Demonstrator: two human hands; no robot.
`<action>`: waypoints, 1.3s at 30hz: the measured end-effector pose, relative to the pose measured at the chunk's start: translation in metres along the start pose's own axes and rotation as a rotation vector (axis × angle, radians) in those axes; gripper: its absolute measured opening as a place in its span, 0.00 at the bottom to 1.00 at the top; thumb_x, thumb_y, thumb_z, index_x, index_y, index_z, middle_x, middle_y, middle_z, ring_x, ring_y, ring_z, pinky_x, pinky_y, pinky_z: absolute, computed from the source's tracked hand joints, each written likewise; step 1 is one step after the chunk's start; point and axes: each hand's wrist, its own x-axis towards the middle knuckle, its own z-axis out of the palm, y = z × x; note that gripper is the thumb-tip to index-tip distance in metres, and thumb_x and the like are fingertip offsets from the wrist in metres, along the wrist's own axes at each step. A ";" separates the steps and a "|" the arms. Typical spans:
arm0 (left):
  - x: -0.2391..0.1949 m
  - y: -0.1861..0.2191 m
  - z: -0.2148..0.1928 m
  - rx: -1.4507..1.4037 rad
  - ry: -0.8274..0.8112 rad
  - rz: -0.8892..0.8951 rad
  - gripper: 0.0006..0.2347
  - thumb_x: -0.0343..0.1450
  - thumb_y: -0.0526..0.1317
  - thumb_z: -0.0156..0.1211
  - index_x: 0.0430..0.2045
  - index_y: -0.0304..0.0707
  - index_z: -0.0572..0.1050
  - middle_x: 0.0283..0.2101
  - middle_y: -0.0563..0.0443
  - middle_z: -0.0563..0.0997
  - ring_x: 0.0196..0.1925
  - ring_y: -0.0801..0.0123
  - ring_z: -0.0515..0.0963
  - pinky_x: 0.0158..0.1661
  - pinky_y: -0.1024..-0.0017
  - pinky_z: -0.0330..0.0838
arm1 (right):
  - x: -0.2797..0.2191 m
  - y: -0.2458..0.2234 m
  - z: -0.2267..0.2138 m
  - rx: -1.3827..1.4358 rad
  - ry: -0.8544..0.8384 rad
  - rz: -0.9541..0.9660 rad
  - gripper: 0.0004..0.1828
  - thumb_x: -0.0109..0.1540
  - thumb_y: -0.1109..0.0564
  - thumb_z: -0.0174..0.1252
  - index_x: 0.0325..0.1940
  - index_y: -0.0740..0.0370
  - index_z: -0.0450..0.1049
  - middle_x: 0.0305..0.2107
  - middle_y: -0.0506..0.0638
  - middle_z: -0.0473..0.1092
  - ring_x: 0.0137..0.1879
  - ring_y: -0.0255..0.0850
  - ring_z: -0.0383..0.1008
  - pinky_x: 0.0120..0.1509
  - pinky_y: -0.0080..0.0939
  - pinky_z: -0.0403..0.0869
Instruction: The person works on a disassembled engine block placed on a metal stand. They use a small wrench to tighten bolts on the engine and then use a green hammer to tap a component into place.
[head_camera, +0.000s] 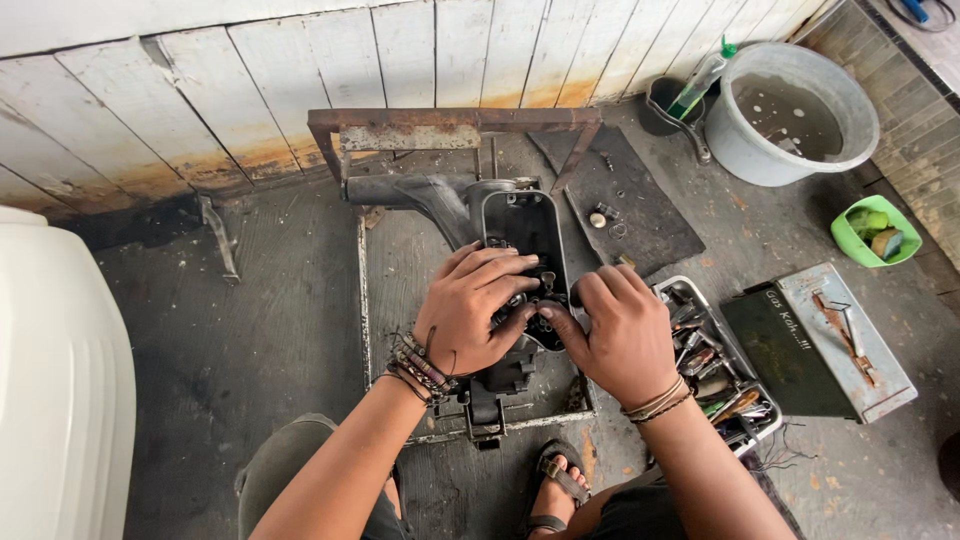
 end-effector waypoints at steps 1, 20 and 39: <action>0.000 -0.001 -0.003 0.001 0.000 -0.002 0.08 0.68 0.41 0.64 0.40 0.47 0.80 0.50 0.54 0.81 0.57 0.59 0.77 0.61 0.51 0.65 | 0.002 -0.001 0.008 0.002 -0.001 -0.001 0.18 0.61 0.47 0.60 0.27 0.60 0.66 0.20 0.51 0.59 0.31 0.52 0.68 0.38 0.46 0.70; 0.000 0.005 -0.001 0.003 -0.030 -0.023 0.09 0.68 0.39 0.64 0.42 0.43 0.80 0.53 0.53 0.79 0.60 0.56 0.76 0.60 0.49 0.66 | 0.008 -0.016 0.006 -0.165 0.050 -0.038 0.13 0.65 0.55 0.53 0.29 0.63 0.65 0.23 0.53 0.60 0.35 0.53 0.68 0.39 0.46 0.69; -0.004 0.005 -0.002 -0.018 -0.022 0.018 0.09 0.71 0.40 0.62 0.43 0.41 0.80 0.53 0.50 0.79 0.60 0.54 0.75 0.61 0.47 0.65 | 0.003 -0.005 0.010 -0.009 0.114 -0.114 0.12 0.66 0.57 0.55 0.32 0.67 0.65 0.23 0.54 0.60 0.34 0.57 0.68 0.38 0.50 0.71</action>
